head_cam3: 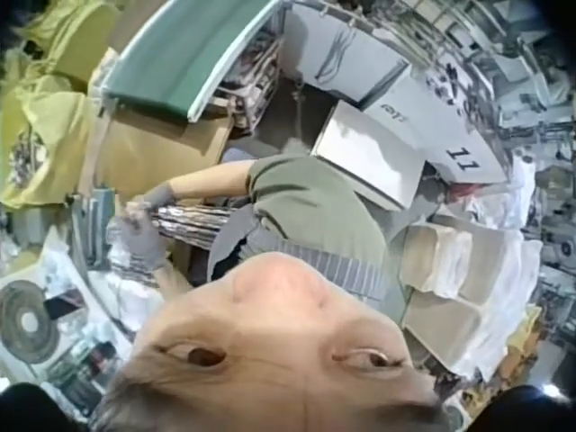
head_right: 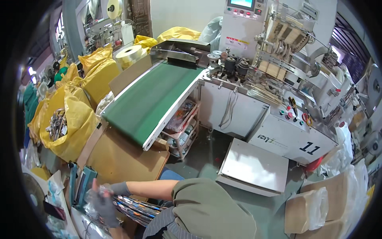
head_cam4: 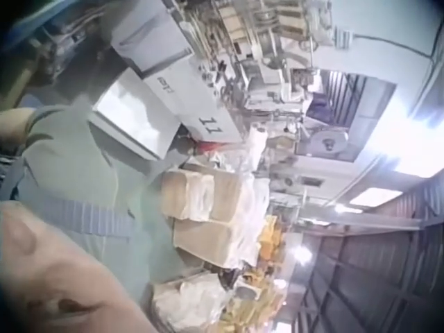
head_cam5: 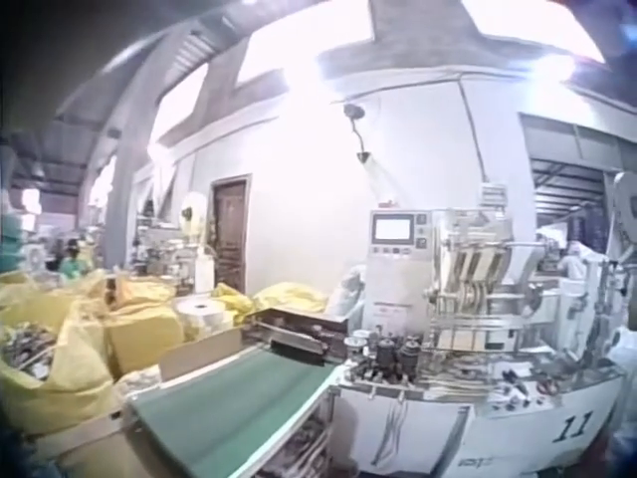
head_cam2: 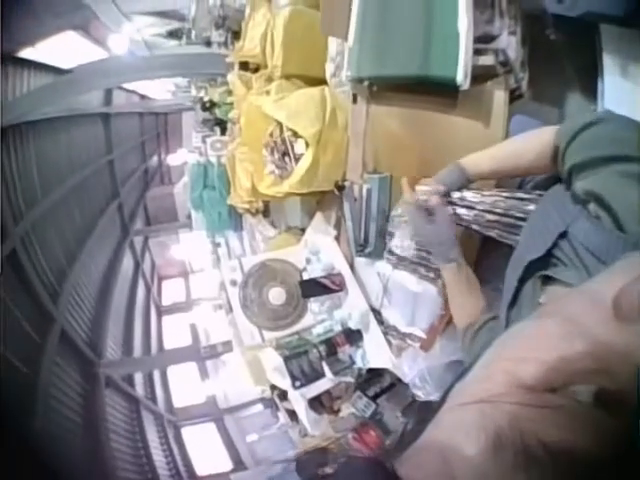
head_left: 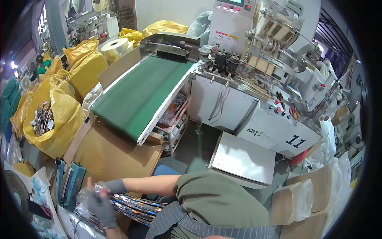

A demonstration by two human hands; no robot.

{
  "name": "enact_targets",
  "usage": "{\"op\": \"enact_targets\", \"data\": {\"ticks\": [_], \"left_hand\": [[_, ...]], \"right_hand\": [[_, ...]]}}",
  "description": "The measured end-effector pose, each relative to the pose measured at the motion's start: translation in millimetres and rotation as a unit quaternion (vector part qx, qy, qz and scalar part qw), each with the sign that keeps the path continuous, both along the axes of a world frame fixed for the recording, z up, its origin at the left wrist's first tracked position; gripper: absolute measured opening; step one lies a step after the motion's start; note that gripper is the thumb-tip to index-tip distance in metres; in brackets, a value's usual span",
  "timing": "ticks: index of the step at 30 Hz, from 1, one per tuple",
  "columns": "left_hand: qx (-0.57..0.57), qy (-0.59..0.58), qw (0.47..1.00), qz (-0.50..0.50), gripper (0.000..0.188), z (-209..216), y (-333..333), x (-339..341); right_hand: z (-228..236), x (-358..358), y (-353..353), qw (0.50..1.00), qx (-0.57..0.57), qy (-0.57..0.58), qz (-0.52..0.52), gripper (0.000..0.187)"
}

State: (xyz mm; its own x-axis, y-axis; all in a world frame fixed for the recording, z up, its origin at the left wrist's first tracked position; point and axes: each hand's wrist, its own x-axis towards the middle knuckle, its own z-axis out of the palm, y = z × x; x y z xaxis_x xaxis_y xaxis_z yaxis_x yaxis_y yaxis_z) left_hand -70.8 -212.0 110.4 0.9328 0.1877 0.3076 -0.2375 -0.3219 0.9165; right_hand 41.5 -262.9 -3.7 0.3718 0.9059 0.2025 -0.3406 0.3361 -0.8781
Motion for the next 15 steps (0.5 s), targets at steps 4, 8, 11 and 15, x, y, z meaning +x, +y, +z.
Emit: {"op": "enact_targets", "data": {"ticks": [4,8,11,15], "left_hand": [[0.152,-0.112,0.980,0.062,0.049,-47.7,12.6,-21.9],[-0.132,-0.013,0.979,0.156,0.038,-138.6,9.9,-49.7],[0.149,-0.122,0.973,0.125,0.033,-199.1,34.4,-61.0],[0.160,0.023,0.987,0.013,0.027,-113.8,-2.2,-54.4]], "right_hand": [[59.5,-22.7,-39.9,0.992,0.040,0.111,-0.038,0.027],[-11.8,-36.5,-51.3,0.980,-0.012,-0.029,-0.195,0.043],[-22.9,-77.9,-132.9,0.947,-0.207,-0.168,-0.179,0.048],[-47.1,-84.5,-139.6,0.822,-0.448,-0.309,-0.167,0.055]]}}
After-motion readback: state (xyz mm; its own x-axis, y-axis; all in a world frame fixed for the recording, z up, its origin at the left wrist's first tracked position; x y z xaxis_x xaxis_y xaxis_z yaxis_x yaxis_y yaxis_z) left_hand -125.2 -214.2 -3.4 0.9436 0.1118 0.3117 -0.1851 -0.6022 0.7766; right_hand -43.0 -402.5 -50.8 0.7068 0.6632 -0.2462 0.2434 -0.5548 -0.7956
